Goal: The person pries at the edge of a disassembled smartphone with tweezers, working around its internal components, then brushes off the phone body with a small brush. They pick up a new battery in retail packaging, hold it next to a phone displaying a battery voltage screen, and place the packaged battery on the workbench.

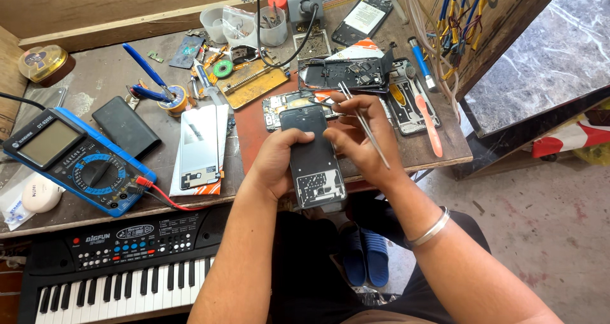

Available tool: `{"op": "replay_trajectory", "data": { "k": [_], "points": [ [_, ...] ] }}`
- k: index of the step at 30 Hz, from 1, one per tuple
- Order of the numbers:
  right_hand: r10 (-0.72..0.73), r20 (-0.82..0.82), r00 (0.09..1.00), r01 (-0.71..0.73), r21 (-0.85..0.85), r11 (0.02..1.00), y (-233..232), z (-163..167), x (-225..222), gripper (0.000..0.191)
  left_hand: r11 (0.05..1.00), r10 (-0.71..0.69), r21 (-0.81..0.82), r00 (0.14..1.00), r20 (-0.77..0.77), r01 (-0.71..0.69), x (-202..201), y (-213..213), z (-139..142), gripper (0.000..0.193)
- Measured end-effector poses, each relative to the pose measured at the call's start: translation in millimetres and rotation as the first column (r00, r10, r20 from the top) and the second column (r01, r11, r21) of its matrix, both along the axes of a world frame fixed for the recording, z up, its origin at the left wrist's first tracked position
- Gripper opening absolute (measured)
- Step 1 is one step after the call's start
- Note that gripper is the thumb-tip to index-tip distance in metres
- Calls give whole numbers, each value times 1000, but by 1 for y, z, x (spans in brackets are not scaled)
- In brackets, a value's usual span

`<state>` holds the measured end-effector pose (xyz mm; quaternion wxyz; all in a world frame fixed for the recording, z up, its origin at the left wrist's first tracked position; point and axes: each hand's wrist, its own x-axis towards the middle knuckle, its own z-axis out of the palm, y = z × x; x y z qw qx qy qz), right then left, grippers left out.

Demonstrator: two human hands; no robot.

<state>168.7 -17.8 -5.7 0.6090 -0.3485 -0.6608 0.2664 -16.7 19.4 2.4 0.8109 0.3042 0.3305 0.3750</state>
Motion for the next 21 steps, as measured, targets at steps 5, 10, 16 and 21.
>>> {"op": "replay_trajectory", "data": {
  "k": [5,10,16,21],
  "points": [
    [-2,-237,972,-84,-356,931,2,-3,-2,27,986,-110,125,994,-19,111,2,-10,12,53],
    [-129,-255,958,55,-276,960,4,-11,-3,23,981,-142,119,983,-120,156,5,-13,17,54],
    [-190,-306,933,149,-153,977,5,-6,-2,34,987,-140,90,989,42,135,-2,-9,11,43],
    [-90,-233,968,86,-31,996,1,-1,-1,43,992,-107,66,994,28,105,-2,-7,6,45]
  ]
}}
